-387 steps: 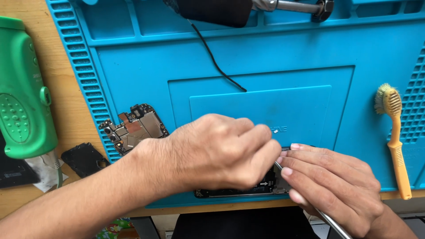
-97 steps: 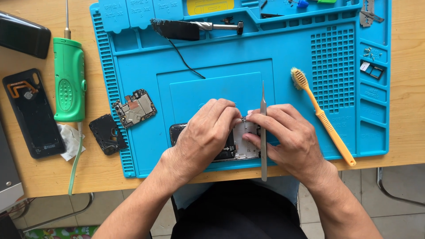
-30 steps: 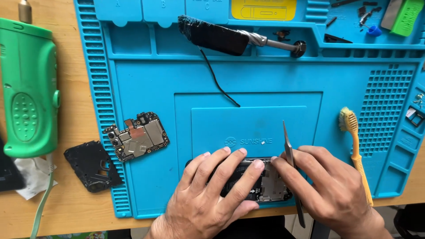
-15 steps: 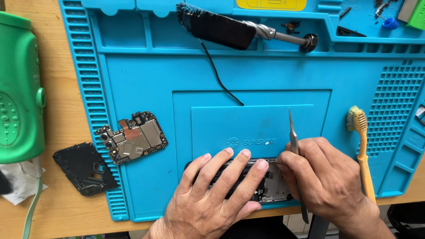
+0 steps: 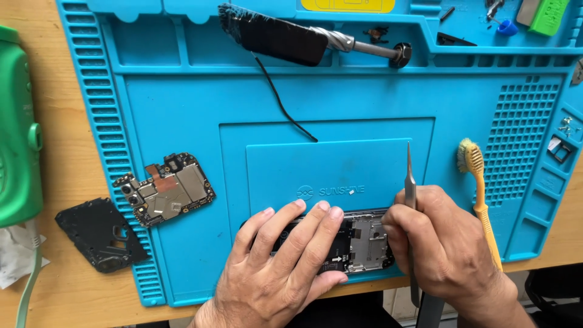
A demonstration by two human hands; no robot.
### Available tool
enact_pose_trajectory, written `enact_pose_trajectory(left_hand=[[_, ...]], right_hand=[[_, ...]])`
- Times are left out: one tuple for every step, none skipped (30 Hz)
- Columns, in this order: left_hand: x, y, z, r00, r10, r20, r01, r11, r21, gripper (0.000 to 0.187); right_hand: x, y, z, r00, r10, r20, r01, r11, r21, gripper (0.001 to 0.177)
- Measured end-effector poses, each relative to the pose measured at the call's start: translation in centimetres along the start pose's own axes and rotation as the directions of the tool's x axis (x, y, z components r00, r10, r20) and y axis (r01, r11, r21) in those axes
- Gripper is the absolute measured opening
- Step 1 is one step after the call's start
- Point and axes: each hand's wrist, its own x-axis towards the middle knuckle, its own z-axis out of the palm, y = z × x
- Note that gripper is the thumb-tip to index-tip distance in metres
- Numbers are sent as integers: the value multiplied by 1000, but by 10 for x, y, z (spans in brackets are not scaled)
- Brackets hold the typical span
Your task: The person uses tweezers to remove small components from the internal frame of a disassembled smartphone. They carefully extract tiny screws and parts from the device's chassis and place them onto a blue silicone work mat. The person also handles the phone's battery and internal casing during the process.
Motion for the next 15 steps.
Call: enact_pose_trajectory(left_hand=[[0, 0, -1, 1000, 5, 3, -5, 1000, -4, 59], [0, 0, -1, 1000, 8, 12, -8, 1000, -14, 59], [1, -1, -2, 1000, 9, 16, -9, 1000, -21, 59], [2, -1, -2, 1000, 13, 14, -13, 1000, -21, 59], [2, 0, -3, 1000, 3, 22, -2, 999, -46, 58], [1, 1, -5, 1000, -8, 29, 10, 997, -71, 58], [1, 1, -9, 1000, -9, 27, 10, 998, -64, 58], [1, 1, -13, 998, -43, 45, 50, 981, -189, 60], [2, 1, -16, 996, -70, 59, 85, 948, -308, 63], [3, 2, -19, 996, -67, 51, 79, 951, -299, 63], [4, 3, -22, 996, -78, -36, 59, 925, -376, 47], [5, 3, -26, 988, -93, -122, 29, 894, -447, 32], [12, 7, -33, 987, -88, -133, 21, 900, -435, 32], [18, 11, -41, 975, -75, -210, -37, 874, -485, 24], [24, 15, -48, 956, -67, -287, -99, 843, -528, 17]], right_hand=[[-2, 1, 0, 1000, 7, 0, -7, 1000, 0, 13], [-3, 1, -1, 1000, 21, -15, -20, 998, 54, 11], [-4, 4, -2, 999, 31, -31, -27, 994, 105, 10], [-6, 4, -5, 999, 33, -35, -29, 994, 103, 10], [-6, 4, -8, 993, 102, -55, -92, 982, 163, 5], [-7, 4, -11, 983, 171, -71, -152, 962, 225, 6], [-8, 0, -11, 983, 166, -75, -146, 963, 226, 6], [-10, -4, -13, 969, 203, -138, -165, 955, 248, 7], [-11, -6, -15, 949, 238, -206, -179, 947, 268, 11], [-14, -9, -15, 948, 231, -216, -171, 949, 266, 11], [-16, -10, -13, 939, 179, -292, -116, 969, 219, 4], [-18, -12, -12, 923, 123, -365, -65, 984, 168, 6], [-19, -14, -13, 919, 113, -378, -53, 985, 165, 6], [-21, -17, -13, 917, 73, -393, -16, 989, 145, 6], [-22, -18, -13, 914, 31, -406, 22, 992, 125, 6]])
